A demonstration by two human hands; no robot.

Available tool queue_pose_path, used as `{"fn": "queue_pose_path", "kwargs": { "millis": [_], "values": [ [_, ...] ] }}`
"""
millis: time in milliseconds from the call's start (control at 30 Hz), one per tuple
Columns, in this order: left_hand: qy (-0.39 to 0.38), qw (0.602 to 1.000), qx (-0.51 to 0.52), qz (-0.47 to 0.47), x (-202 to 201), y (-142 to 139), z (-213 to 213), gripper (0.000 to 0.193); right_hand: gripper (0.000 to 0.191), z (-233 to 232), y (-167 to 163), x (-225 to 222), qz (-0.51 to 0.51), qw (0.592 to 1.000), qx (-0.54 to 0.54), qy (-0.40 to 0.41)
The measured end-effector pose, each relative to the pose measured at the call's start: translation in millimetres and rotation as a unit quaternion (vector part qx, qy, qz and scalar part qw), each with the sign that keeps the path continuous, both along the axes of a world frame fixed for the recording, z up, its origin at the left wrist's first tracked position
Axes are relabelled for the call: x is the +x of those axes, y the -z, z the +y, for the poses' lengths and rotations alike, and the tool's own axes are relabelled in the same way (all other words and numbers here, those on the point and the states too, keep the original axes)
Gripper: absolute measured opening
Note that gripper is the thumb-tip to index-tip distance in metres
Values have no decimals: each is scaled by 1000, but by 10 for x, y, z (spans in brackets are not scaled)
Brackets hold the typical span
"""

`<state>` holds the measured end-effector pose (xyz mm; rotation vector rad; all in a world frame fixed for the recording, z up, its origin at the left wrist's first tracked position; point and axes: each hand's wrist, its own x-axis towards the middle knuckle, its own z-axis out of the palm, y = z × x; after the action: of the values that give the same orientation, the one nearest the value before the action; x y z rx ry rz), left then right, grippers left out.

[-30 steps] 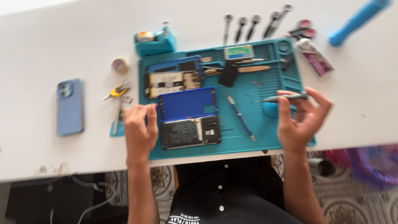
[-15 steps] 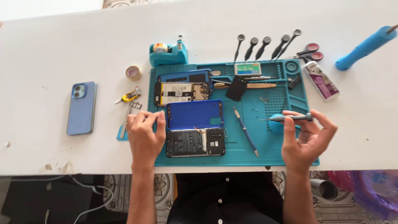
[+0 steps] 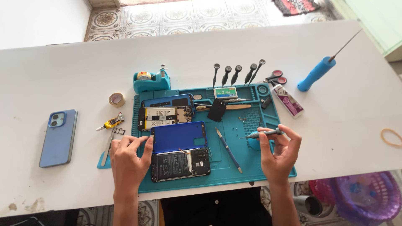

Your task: The person uses a screwdriver to unscrew screws from the back of a disassembled smartphone on a repair mat, then pries off and removes the blue back cover, sets it aside, and later picks up the phone, presses its side buttons and turns it over in their hands.

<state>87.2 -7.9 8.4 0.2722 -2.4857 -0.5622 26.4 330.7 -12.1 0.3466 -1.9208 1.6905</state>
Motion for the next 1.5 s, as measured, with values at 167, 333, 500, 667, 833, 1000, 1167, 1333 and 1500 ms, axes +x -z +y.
{"fn": "queue_pose_path", "kwargs": {
  "millis": [167,333,500,667,833,1000,1167,1333,1500],
  "values": [
    [43,999,-4,6,14,15,-35,25,44,1,25,5,14,1000,9,-11],
    [64,997,27,-17,26,72,-57,23,45,22,81,22,18,999,18,-28],
    [82,991,107,-16,-16,60,-79,22,41,35,77,4,11,999,20,-30],
    [83,985,147,-21,-6,83,-85,22,41,62,124,16,19,999,23,-27],
    [98,984,151,-18,-24,148,-117,25,41,79,181,18,17,999,10,-31],
    [109,979,169,-21,-1,176,-129,25,40,59,147,23,24,999,19,-21],
    [135,970,202,-23,27,129,-121,26,41,48,120,45,11,1000,13,-18],
    [134,981,136,-26,91,73,-110,24,42,100,152,42,6,1000,14,-4],
    [135,980,133,-52,206,-11,-101,24,41,162,195,55,22,999,37,2]
  ]
}}
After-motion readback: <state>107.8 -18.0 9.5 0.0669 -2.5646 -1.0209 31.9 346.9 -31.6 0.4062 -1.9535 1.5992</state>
